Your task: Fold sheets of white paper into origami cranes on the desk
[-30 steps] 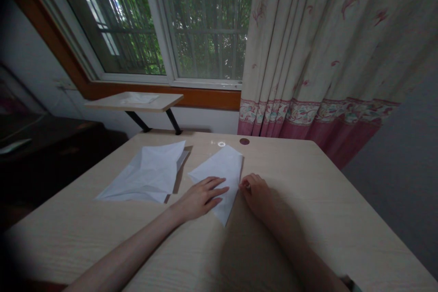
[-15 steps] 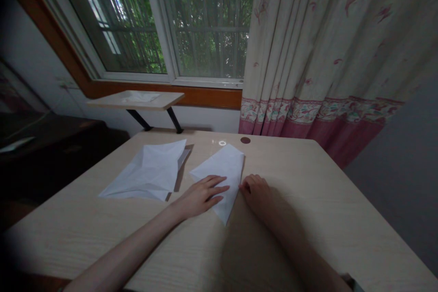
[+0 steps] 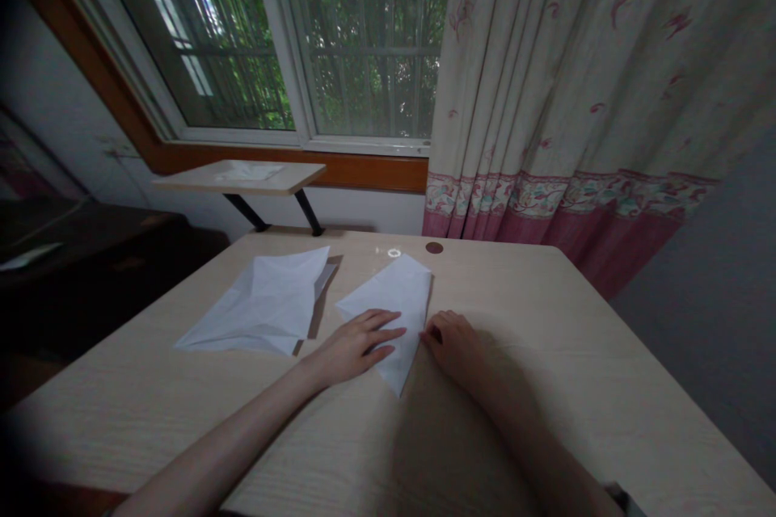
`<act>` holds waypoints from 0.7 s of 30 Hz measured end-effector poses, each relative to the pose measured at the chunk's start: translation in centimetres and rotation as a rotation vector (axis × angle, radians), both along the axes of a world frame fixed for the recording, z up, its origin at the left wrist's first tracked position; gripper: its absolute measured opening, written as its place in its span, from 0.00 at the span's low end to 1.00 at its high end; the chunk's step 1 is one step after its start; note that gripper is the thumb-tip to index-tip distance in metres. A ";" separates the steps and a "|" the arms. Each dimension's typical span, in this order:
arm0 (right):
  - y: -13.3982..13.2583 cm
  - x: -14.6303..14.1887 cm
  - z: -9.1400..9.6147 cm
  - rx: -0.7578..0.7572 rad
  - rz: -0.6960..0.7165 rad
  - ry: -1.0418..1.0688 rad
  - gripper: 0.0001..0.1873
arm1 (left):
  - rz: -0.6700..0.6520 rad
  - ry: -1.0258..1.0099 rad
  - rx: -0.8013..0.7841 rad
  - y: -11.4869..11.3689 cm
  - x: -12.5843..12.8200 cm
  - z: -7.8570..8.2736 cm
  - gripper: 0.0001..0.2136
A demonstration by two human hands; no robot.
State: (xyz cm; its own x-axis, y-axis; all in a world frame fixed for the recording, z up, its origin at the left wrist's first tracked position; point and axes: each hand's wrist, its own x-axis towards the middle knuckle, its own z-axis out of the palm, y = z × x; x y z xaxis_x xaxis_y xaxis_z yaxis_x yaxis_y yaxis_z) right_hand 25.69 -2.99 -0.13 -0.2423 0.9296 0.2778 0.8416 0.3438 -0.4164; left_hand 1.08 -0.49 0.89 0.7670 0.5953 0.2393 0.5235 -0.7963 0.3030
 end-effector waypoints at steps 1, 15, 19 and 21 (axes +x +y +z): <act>-0.1 0.0 0.0 -0.003 0.009 -0.001 0.08 | 0.000 0.001 -0.002 0.0 0.0 0.1 0.17; -0.8 -0.4 0.9 -0.075 0.069 -0.033 0.06 | 0.012 0.023 -0.008 -0.1 0.1 0.4 0.17; -1.3 -0.6 1.8 -0.094 0.045 -0.068 0.06 | 0.009 0.015 -0.011 0.0 0.0 0.3 0.17; -1.5 -0.8 2.3 -0.115 0.046 -0.087 0.06 | 0.008 0.010 -0.012 0.0 0.0 0.2 0.17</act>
